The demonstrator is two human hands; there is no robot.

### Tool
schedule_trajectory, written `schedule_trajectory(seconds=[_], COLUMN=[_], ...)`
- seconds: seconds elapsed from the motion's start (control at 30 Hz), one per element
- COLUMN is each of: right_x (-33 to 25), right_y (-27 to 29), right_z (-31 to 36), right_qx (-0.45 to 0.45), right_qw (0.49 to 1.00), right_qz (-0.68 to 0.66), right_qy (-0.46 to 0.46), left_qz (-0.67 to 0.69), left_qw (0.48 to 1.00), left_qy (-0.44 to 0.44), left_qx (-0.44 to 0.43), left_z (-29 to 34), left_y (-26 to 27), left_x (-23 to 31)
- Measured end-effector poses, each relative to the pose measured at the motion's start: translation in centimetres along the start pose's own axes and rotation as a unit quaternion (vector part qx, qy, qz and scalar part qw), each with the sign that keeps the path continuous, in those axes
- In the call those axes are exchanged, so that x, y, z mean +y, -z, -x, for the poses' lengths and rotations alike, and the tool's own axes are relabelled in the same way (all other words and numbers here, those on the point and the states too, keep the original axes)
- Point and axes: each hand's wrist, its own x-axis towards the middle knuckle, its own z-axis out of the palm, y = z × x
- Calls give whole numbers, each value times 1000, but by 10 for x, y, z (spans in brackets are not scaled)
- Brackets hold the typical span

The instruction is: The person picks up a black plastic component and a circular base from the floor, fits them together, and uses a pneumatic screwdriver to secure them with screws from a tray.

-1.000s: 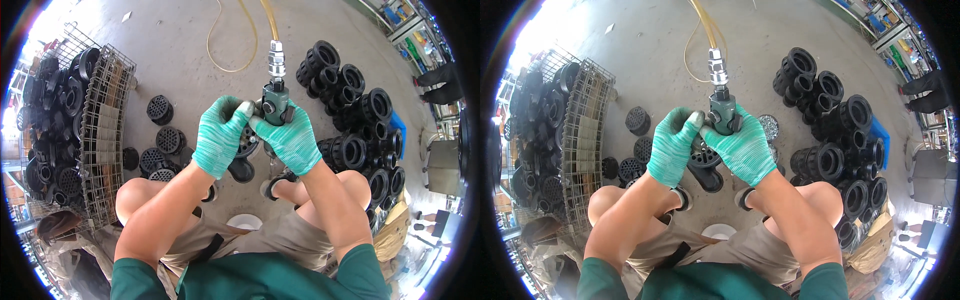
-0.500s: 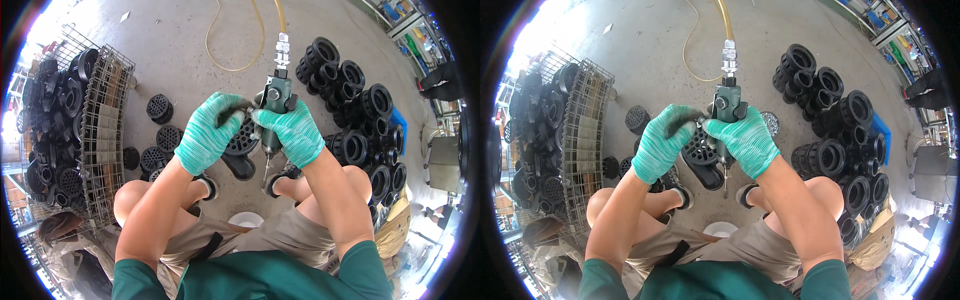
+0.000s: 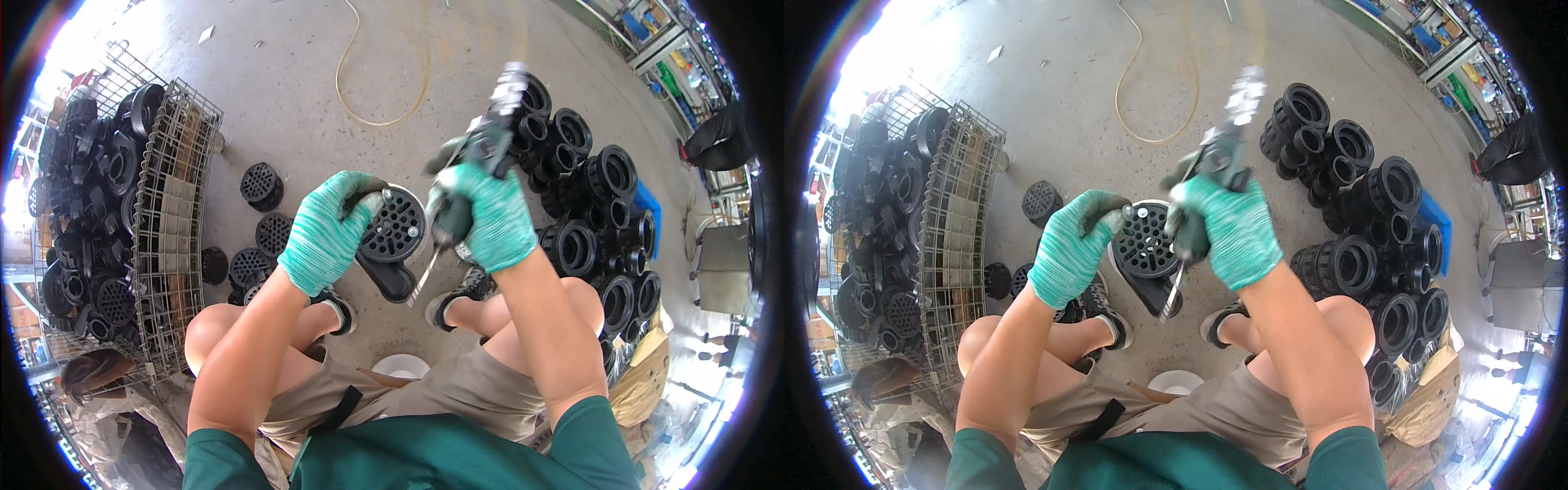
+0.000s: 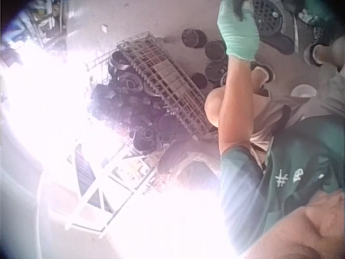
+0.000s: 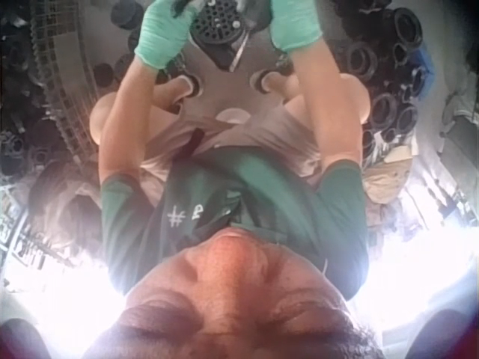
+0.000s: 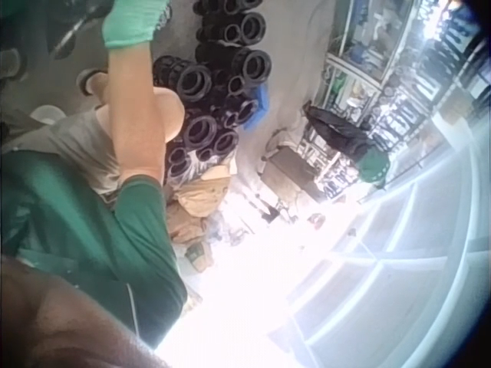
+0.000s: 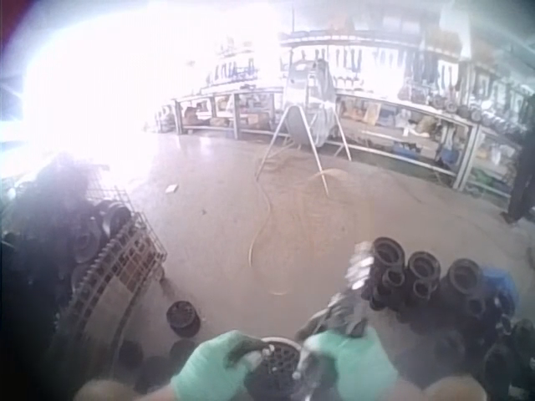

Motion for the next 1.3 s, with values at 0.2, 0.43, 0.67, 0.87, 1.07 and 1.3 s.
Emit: schedule_trajectory(seconds=[0.2,0.43,0.67,0.87,1.07,1.3], right_x=[-37,-30,-34,-24,-20,-14], right_y=[10,4,13,11,14,8], right_z=[-17,-24,-22,-29,-30,-28], right_qx=[63,133,66,113,96,89], right_qw=[967,956,966,955,964,970], right_qz=[-226,-224,-226,-230,-217,-206], right_qy=[95,138,104,149,123,94], left_qz=[53,45,57,36,100,210], left_qw=[997,997,995,997,988,962], left_qy=[60,69,84,69,119,161], left_qx=[-17,-12,-6,7,-15,-64], left_z=[8,12,12,14,15,16], left_y=[6,8,8,8,6,14], left_x=[-12,-12,-17,-15,-19,-36])
